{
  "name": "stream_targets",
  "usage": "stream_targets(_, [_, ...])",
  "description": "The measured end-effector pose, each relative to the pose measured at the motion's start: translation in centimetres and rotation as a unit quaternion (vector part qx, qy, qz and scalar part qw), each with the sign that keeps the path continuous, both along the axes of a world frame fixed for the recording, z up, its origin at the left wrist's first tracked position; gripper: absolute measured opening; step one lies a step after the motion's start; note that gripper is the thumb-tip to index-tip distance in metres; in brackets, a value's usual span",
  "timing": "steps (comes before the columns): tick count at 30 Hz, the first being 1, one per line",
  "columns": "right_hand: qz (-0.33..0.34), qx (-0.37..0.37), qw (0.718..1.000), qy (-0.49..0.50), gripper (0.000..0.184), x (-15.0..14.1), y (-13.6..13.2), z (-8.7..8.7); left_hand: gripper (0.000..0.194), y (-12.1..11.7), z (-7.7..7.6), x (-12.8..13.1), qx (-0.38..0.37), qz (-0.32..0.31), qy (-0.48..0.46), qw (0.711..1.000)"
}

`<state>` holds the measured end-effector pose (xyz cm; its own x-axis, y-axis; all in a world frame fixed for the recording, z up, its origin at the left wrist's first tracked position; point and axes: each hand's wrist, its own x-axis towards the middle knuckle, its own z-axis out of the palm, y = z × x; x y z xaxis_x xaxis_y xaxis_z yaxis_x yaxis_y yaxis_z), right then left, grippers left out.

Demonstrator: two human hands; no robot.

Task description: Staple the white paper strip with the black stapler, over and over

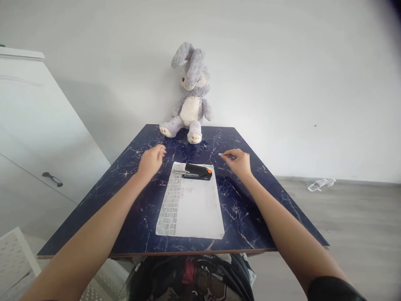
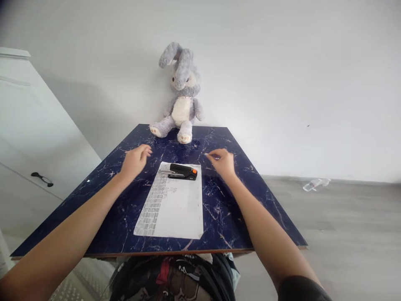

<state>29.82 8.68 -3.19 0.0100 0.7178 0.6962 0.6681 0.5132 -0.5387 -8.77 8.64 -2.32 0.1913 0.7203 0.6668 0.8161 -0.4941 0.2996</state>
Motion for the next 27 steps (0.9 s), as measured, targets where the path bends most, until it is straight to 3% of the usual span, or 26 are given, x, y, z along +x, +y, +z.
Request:
stream_targets(3, [-0.150,-0.049,0.987,-0.028,0.022,5.2,2.9,-1.8,0.045,3.0,-1.5,-3.6,-0.080,0.095,0.070,0.990])
stream_targets(7, [-0.187,-0.143,0.971,-0.033,0.021,8.2,4.8,-4.0,0.054,4.4,-3.5,-4.6,-0.224,0.132,0.151,0.954])
stream_targets(11, [-0.196,-0.138,0.971,0.012,0.027,8.4,5.1,-4.7,0.059,3.9,-3.1,-3.9,-0.216,0.132,0.196,0.947])
stream_targets(14, [-0.240,-0.109,0.958,0.110,0.032,8.5,5.0,-4.6,0.046,3.5,-2.2,-3.9,-0.206,0.162,0.194,0.945])
stream_targets(17, [-0.244,-0.123,0.953,0.133,0.029,8.5,4.9,-4.7,0.036,3.3,-1.7,-3.8,-0.193,0.155,0.179,0.952])
stream_targets(20, [-0.218,-0.132,0.960,0.118,0.027,8.1,5.0,-4.8,0.027,2.9,-1.6,-2.9,-0.171,0.133,0.116,0.969])
stream_targets(23, [-0.210,-0.130,0.964,0.103,0.025,7.8,5.2,-4.9,0.020,1.8,-1.5,-0.7,-0.184,0.064,-0.064,0.979])
stream_targets(25, [-0.214,-0.137,0.961,0.112,0.026,7.8,5.3,-5.0,0.027,0.8,-1.4,1.0,-0.210,-0.016,-0.221,0.952])
stream_targets(27, [-0.215,-0.149,0.956,0.130,0.029,8.0,5.4,-5.2,0.037,0.0,-1.2,2.3,-0.232,-0.093,-0.307,0.918])
